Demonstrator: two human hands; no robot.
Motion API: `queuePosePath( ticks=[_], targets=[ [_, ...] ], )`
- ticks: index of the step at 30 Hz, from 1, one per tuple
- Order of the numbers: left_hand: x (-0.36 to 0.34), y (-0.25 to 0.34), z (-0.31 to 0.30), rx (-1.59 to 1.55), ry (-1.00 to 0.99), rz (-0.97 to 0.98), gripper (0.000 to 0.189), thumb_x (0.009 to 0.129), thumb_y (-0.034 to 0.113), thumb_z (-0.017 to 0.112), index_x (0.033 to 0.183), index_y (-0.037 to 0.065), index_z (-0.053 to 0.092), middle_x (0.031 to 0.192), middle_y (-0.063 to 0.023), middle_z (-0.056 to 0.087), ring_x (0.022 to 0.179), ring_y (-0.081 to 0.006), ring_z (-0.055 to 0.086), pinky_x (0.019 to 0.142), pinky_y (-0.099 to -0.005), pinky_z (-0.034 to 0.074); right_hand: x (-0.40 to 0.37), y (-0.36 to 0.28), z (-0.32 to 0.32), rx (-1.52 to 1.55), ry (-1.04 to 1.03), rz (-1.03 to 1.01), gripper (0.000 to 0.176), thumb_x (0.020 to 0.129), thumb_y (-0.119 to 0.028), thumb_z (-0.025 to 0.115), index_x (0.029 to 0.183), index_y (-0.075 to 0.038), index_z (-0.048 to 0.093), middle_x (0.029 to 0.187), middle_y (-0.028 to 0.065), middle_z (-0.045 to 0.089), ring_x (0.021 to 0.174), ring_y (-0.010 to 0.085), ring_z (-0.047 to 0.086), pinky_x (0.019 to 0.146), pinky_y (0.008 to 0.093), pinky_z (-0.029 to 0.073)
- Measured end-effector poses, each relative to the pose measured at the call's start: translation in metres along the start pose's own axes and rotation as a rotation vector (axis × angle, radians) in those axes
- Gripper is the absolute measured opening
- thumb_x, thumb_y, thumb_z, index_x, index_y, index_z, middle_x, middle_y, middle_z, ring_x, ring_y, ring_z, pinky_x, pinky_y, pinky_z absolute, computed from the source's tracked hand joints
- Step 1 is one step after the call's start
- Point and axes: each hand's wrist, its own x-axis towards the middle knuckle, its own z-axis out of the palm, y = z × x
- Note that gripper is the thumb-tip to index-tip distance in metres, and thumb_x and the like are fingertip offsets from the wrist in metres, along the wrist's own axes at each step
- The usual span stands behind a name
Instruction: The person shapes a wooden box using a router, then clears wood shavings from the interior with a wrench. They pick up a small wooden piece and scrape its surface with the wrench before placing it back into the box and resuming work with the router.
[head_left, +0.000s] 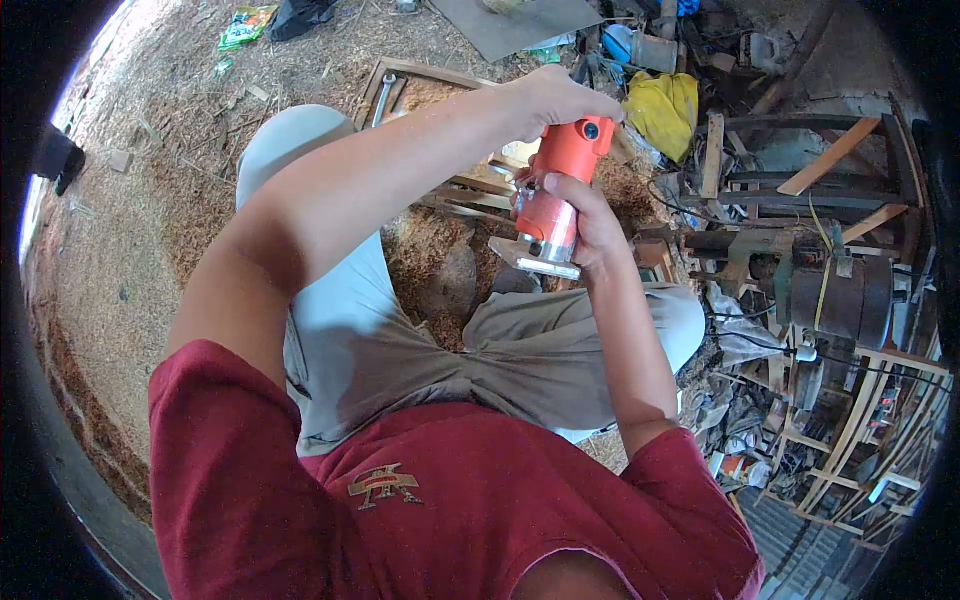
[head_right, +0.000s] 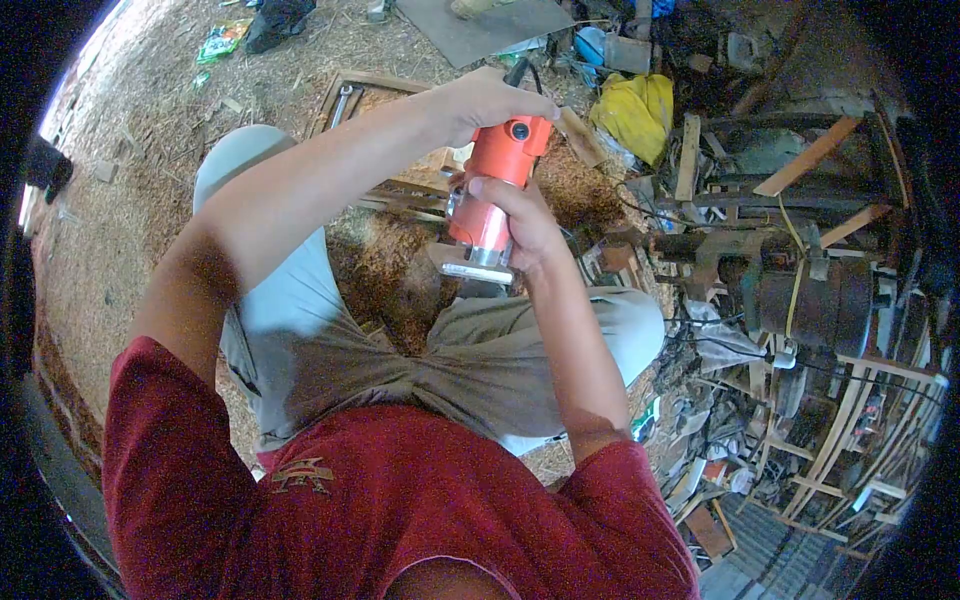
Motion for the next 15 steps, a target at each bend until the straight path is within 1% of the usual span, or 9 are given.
queuePosePath(
  ticks=[2,8,15],
  targets=[
    [-0.005,0.001,-0.001,0.009,0.02,-0.026,0.043,0.072,0.024,0.091,0.093,-0.007,0.069,0.091,-0.0164,0.071,0.078,-0.0232,0.071,0.074,-0.0406,0.063,-0.001,0.003,0.003,0.038,-0.033,0.007,0.054,0.084,-0.023,0.08,0.128,-0.001,0.056,0.114,0.0169,0.067,0.095,0.0294,0.071,0.083,0.0445,0.062],
    [-0.019,0.006,-0.005,-0.117,-0.011,-0.059,0.039,0.075,0.023,0.09,0.095,-0.004,0.07,0.093,-0.0148,0.071,0.08,-0.0231,0.071,0.076,-0.043,0.063,0.002,0.006,0.005,0.117,-0.089,0.079,0.06,0.083,-0.027,0.081,0.129,0.0,0.054,0.113,0.0164,0.067,0.095,0.0293,0.071,0.083,0.0463,0.062],
    [-0.018,0.006,-0.01,-0.142,-0.041,-0.087,0.036,0.077,0.023,0.089,0.097,-0.002,0.071,0.094,-0.0136,0.071,0.081,-0.0219,0.071,0.076,-0.0422,0.063,0.0,0.008,0.01,0.241,-0.166,0.104,0.06,0.082,-0.026,0.081,0.13,-0.001,0.054,0.114,0.0166,0.066,0.095,0.0293,0.071,0.086,0.0473,0.061]
  ],
)
